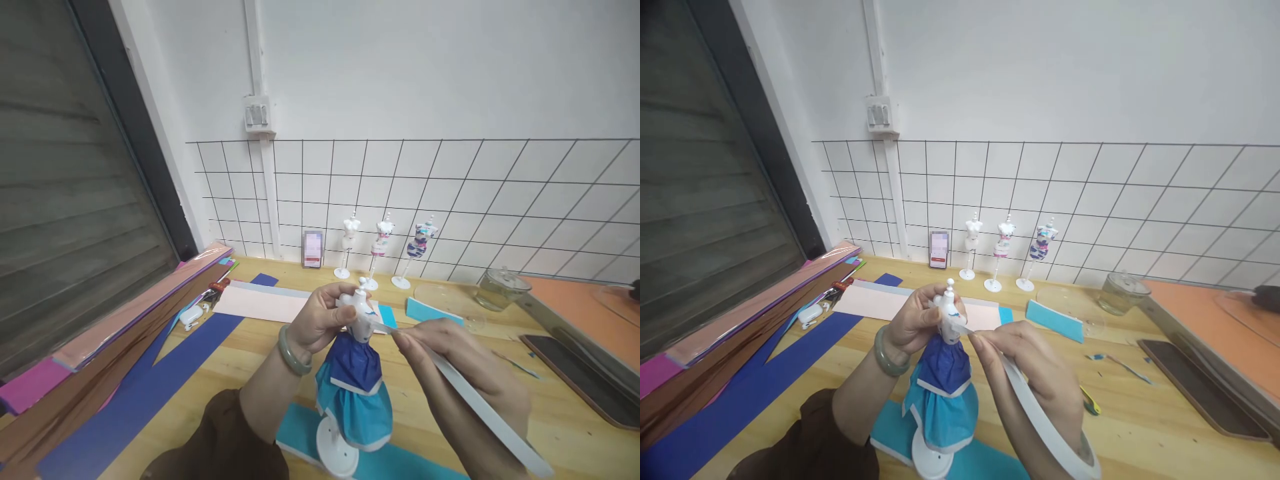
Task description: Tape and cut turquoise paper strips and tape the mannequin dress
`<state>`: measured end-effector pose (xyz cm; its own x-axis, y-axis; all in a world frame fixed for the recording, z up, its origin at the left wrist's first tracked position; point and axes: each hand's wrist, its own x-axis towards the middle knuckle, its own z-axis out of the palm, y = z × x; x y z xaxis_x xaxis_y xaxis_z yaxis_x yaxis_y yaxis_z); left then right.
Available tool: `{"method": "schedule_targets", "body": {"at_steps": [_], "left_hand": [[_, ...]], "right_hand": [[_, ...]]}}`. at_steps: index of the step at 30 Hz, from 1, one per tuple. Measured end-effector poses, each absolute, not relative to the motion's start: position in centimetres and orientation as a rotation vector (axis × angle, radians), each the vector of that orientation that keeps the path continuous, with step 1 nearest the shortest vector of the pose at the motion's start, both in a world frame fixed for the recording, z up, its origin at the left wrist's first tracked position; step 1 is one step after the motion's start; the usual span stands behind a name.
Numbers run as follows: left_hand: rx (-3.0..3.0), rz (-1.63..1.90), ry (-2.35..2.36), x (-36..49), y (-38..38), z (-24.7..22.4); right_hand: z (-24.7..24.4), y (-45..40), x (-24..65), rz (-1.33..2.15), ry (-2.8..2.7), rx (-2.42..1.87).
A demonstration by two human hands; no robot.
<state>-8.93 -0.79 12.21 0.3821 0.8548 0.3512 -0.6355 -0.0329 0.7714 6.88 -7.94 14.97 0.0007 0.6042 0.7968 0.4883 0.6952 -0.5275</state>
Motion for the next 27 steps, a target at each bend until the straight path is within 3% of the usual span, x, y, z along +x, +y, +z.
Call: {"method": "schedule_targets", "body": {"at_steps": [13,27], "left_hand": [[1.124,1.082,0.112,-8.5,-1.2,12.2],[1.191,1.023,0.112,-8.7,-1.4,12.5]], "right_hand": [[14.6,-6.0,7.7,0.95,-1.544,-1.038],[14.6,-5.8,8.3,1.342,-1.445,-0.938]]}}
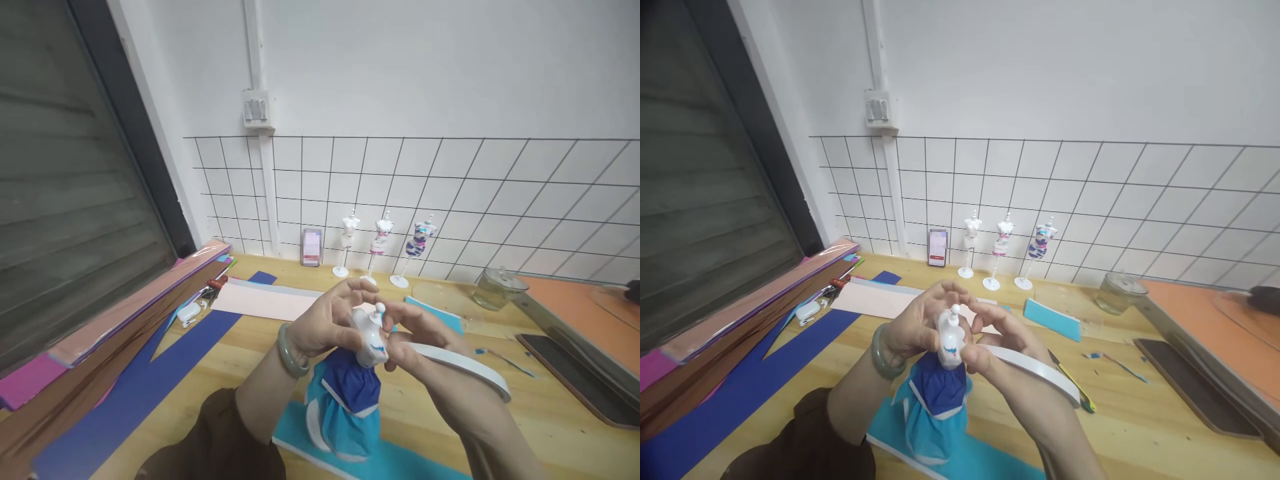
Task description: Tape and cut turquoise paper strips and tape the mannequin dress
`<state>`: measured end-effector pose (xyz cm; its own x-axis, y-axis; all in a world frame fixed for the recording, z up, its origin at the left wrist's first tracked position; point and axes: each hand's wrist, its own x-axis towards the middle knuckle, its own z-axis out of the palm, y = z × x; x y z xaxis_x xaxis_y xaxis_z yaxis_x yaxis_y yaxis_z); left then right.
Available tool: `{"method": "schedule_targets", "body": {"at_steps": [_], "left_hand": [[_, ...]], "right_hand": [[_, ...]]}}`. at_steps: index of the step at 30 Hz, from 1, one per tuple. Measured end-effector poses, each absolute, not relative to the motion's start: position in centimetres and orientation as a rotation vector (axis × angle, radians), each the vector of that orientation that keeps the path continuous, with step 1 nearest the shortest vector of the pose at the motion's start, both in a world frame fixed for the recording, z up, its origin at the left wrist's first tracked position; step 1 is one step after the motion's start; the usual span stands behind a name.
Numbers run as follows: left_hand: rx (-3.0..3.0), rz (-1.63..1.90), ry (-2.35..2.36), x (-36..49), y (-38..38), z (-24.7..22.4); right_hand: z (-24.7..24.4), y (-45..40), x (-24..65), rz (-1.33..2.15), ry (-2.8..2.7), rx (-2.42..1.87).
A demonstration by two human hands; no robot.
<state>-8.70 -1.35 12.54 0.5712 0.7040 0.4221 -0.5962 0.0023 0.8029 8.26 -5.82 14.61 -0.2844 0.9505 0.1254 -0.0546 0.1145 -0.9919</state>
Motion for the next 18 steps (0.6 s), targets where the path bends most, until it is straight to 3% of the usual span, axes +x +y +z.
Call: {"method": "schedule_targets", "body": {"at_steps": [12,18], "left_hand": [[1.324,0.828,0.119,-8.66,-1.85,13.18],[1.543,1.274,0.438,-8.61,-2.04,13.69]], "right_hand": [[14.53,-6.28,8.62,1.093,-1.931,-0.796],[15.28,-6.9,8.14,0.781,-1.508,-1.142]]}}
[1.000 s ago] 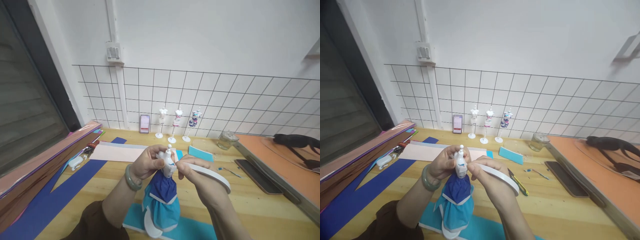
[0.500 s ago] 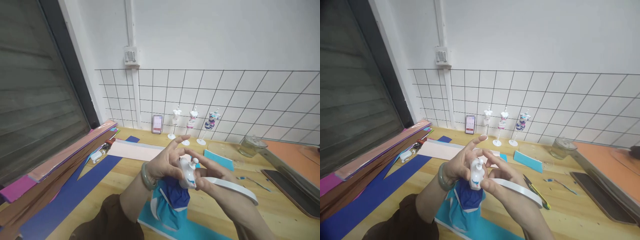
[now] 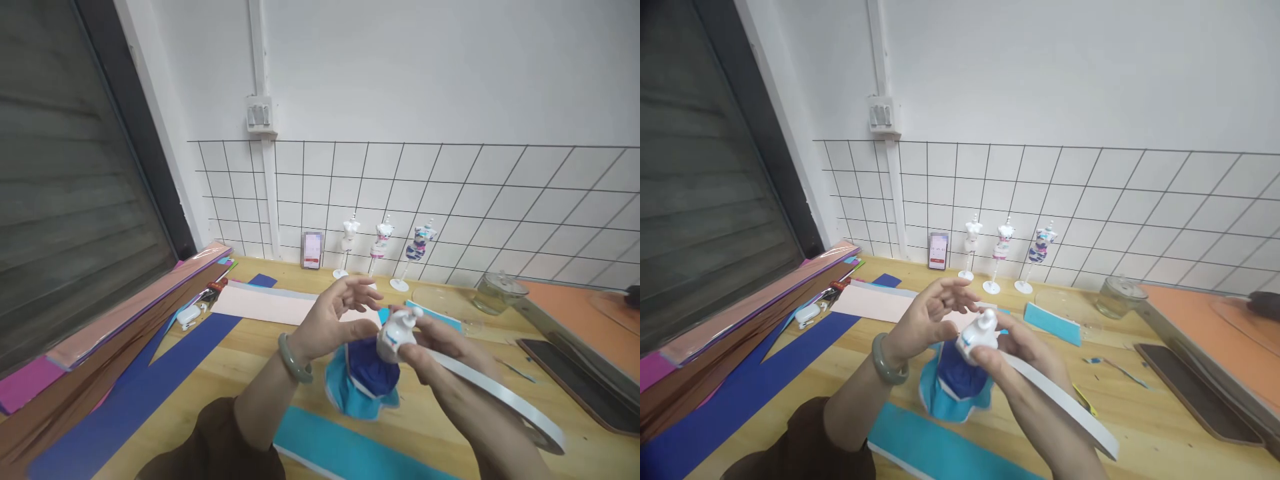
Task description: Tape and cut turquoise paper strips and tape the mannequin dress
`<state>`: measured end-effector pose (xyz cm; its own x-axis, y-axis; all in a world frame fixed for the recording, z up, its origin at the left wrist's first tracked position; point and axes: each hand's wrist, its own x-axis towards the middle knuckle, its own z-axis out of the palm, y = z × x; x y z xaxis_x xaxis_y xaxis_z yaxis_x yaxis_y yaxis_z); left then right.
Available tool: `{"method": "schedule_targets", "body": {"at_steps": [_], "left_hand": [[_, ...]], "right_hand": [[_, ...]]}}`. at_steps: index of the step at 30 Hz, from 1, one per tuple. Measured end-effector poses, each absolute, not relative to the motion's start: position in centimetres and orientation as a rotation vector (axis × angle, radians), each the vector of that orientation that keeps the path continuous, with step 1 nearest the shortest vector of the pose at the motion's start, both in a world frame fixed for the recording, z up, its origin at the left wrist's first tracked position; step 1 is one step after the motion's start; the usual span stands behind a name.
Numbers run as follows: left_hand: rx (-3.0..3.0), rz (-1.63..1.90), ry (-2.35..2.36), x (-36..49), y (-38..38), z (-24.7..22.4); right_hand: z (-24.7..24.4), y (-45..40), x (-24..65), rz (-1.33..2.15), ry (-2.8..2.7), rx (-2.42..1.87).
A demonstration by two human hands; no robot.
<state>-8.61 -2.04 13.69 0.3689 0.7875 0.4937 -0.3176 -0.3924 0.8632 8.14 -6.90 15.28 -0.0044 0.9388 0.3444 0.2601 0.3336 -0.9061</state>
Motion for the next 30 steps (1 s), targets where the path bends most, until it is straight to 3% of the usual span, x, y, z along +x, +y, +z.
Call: {"method": "schedule_targets", "body": {"at_steps": [8,17,30], "left_hand": [[2.007,1.451,0.868,-6.6,-3.9,14.2],[2.151,1.627,1.031,-6.3,-3.1,13.5],[2.265,1.632,1.253,-6.3,-2.4,12.9]], "right_hand": [[15.8,-6.4,7.9,0.559,-1.432,-1.212],[14.3,-5.7,7.7,0.268,-1.426,-1.35],[13.6,-6.2,7.5,-0.358,-1.773,-0.932]]}}
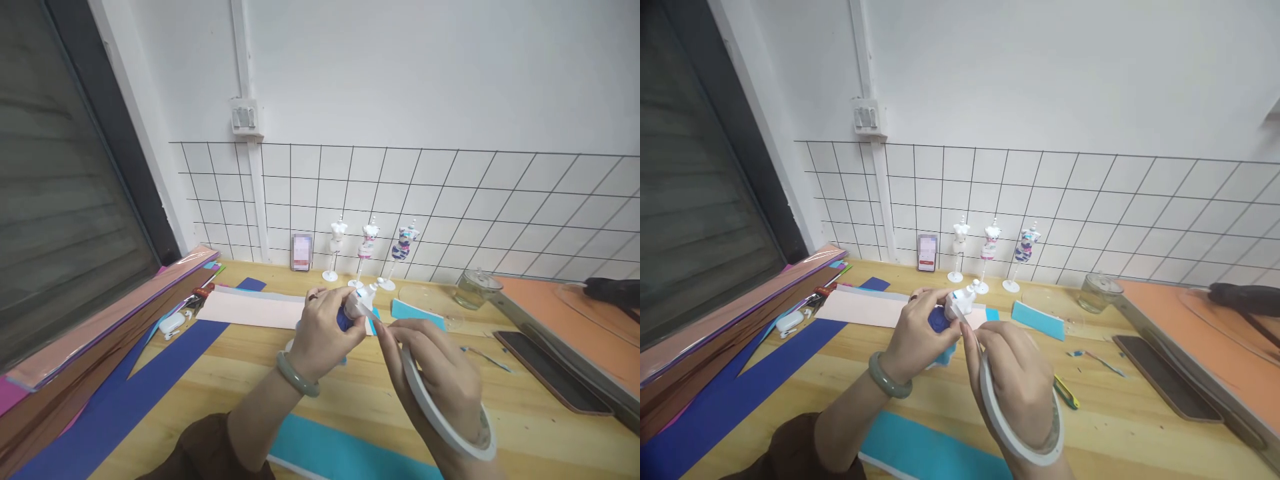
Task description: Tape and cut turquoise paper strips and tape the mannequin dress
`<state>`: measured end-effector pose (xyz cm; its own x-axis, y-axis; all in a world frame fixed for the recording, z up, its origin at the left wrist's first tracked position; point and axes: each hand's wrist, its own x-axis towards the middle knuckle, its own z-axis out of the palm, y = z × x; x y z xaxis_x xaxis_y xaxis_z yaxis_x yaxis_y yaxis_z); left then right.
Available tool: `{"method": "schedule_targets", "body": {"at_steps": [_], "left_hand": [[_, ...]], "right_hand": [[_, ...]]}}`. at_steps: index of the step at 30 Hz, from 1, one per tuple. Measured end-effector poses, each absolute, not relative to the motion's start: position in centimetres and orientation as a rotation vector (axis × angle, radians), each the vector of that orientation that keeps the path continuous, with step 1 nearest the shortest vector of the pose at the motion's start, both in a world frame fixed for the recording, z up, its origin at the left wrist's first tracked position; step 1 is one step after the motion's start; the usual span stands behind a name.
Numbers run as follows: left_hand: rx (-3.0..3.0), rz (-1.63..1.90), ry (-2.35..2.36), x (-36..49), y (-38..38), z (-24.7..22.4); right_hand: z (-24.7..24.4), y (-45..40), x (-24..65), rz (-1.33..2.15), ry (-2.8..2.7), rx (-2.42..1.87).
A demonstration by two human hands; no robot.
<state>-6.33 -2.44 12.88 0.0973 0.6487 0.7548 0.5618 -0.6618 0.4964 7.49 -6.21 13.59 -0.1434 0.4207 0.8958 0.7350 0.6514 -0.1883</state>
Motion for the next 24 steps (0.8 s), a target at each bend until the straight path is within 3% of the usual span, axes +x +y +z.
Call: {"method": "schedule_targets", "body": {"at_steps": [9,24], "left_hand": [[2.176,1.643,1.163,-6.5,-2.5,13.2],[1.934,1.507,1.002,-6.2,-3.5,13.8]], "right_hand": [[13.8,-5.6,8.7,-0.483,-1.763,-0.943],[13.9,-4.8,9.1,-0.103,-1.65,-1.028]]}}
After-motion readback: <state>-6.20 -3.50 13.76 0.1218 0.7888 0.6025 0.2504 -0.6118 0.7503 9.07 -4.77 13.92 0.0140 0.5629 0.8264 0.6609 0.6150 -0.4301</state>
